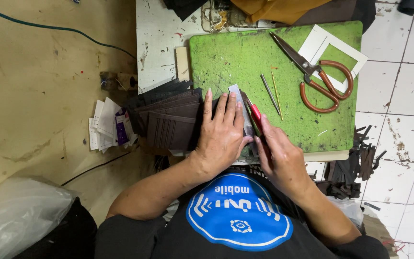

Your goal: Trimming the edges of leather wallet components using scissors and a utility knife on a cutting mat.

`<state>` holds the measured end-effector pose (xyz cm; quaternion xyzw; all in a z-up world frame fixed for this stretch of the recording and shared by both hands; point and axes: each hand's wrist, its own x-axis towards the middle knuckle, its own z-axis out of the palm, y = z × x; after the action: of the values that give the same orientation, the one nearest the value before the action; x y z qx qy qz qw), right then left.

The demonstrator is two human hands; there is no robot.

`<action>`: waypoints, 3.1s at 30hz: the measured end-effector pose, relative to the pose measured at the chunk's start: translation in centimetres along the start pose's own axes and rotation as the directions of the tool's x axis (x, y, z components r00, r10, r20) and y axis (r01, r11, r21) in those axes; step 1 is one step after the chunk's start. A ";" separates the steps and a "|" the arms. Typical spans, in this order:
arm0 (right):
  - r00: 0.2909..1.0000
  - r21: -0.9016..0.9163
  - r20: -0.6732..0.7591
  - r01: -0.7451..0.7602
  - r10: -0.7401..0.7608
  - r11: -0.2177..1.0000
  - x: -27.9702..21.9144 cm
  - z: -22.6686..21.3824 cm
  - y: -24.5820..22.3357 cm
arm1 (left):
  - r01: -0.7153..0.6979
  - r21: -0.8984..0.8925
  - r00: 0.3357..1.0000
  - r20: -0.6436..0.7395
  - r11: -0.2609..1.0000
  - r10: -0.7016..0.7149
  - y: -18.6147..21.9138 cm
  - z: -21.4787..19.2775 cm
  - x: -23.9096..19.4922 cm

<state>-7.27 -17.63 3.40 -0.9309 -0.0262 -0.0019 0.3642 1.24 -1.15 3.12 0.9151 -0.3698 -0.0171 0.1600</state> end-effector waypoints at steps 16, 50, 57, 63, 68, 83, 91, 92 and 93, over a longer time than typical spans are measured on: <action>1.000 0.001 0.011 -0.008 0.007 1.000 1.2 -1.0 -1.1 | 0.006 0.023 1.000 0.013 1.000 -0.006 0.1 0.0 0.0; 0.969 -0.178 0.243 0.000 0.044 0.984 -7.7 -3.7 -1.7 | -0.019 0.329 0.995 0.098 0.944 -0.015 0.4 0.8 -0.2; 0.971 -0.205 0.224 -0.035 0.082 0.978 -10.0 -3.5 -2.0 | -0.016 0.307 0.995 0.102 0.952 -0.016 0.3 1.1 -0.2; 0.973 -0.197 0.207 -0.056 0.098 0.979 -10.5 -3.6 -2.1 | -0.020 0.324 0.995 0.101 0.946 -0.014 0.4 1.0 -0.3; 0.985 -0.110 0.163 -0.039 0.057 0.993 -8.3 -6.2 -3.1 | -0.014 0.315 0.997 0.072 0.949 -0.009 0.4 1.0 -0.5; 0.935 -0.607 -0.228 0.083 -0.273 0.791 1.4 2.1 6.3 | -0.018 0.037 0.998 -0.064 0.999 0.021 -0.1 0.7 -0.7; 0.926 -0.396 -0.199 0.222 -0.320 0.891 -3.2 5.0 3.8 | 0.008 0.008 0.995 -0.099 1.000 -0.007 -2.5 1.3 -0.6; 0.926 -0.397 -0.199 0.223 -0.320 0.891 -3.2 4.9 4.5 | 0.008 0.007 0.995 -0.100 1.000 -0.007 -2.5 1.4 -0.7; 0.924 -0.408 -0.205 0.220 -0.324 0.886 -3.3 4.8 5.1 | -0.004 0.015 0.992 -0.126 1.000 0.006 -2.5 1.5 -0.8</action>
<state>-10.38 -18.30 -3.69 -0.9613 -0.1076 -0.1840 0.1743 2.11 0.66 0.90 0.9146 -0.3612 0.0439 0.1762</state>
